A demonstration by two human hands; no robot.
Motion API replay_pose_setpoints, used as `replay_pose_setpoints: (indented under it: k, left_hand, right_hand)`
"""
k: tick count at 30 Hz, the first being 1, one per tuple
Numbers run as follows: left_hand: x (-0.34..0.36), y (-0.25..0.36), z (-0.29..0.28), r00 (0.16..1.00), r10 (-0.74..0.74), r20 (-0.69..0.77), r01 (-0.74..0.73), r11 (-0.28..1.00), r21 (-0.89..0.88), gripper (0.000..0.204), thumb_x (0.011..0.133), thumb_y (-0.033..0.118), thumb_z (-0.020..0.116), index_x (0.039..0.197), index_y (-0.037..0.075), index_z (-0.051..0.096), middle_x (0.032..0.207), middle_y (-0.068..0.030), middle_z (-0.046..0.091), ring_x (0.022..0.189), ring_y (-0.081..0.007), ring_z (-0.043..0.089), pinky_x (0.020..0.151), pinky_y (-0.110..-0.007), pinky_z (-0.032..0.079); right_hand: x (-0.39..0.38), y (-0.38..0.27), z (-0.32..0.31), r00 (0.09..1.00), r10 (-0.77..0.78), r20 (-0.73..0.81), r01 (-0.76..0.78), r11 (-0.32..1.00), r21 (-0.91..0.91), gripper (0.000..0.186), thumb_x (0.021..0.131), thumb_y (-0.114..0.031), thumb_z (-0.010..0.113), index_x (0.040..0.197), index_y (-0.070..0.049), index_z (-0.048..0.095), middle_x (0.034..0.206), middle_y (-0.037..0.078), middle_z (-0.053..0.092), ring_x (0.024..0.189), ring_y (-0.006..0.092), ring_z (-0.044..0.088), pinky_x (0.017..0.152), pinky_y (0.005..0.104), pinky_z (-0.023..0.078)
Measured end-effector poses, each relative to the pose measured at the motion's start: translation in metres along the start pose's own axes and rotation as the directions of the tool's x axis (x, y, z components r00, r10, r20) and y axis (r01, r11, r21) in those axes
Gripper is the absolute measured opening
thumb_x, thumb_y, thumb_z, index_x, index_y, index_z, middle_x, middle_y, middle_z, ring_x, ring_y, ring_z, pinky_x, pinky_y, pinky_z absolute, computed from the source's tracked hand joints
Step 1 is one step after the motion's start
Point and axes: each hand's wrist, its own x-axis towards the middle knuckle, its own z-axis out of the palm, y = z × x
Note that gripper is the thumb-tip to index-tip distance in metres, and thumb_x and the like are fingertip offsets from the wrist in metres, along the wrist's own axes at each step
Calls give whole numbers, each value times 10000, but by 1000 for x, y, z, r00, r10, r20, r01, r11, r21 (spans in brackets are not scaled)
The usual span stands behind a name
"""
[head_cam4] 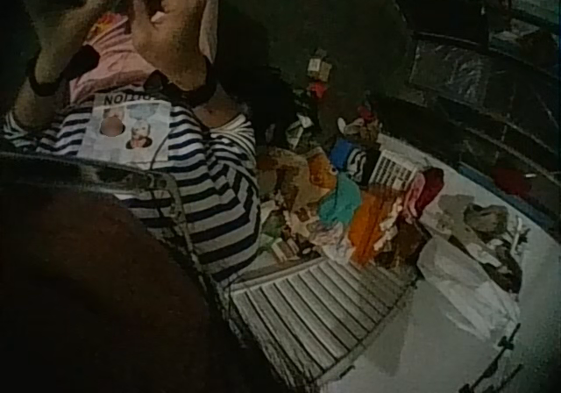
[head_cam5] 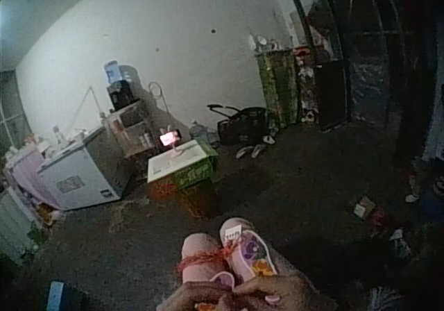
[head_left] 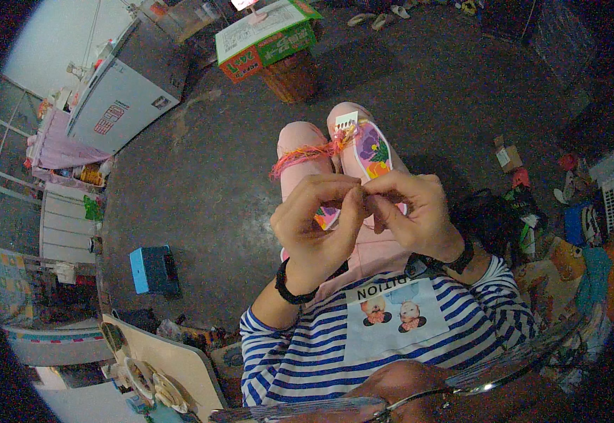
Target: The person sits on the floor and embroiders a floral pattern onto the insole of a pink slipper using a needle and thread. They pull the thread through the fabric, adjust the slipper, and continue stitching the design.
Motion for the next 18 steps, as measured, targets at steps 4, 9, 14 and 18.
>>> replay_pose_setpoints:
  k: [4,9,14,18]
  left_hand:
    - [1,-1,-2,1000,12,26,-12,1000,-3,67,838,-2,684,895,-33,665,874,-124,688,688,-129,654,596,-224,499]
    - [0,-1,-3,999,3,39,-3,1000,-5,80,845,1,680,917,-31,671,895,-127,689,697,-125,645,569,-212,470]
    - [-1,-2,-1,1000,3,27,-2,1000,-22,98,846,-4,674,938,-37,672,913,-130,689,726,-123,649,603,-217,495]
    - [-1,-1,-1,999,-33,29,34,999,-35,109,847,-12,668,952,-39,670,919,-126,688,737,-121,650,628,-220,510]
  right_hand:
    - [-1,0,0,1000,3,-19,-3,1000,-8,160,829,-62,681,987,-35,674,828,114,700,782,217,704,732,329,530]
    - [-1,-1,-1,999,31,-15,-31,999,20,151,833,-67,677,981,-36,676,813,108,702,771,215,704,728,331,530]
    - [0,-2,-1,1000,-16,-4,16,998,56,136,854,-35,639,984,-4,661,797,108,697,718,182,693,669,300,540]
    - [2,-1,-1,995,-101,11,101,994,38,114,893,22,572,985,46,635,785,107,684,629,120,666,554,242,553]
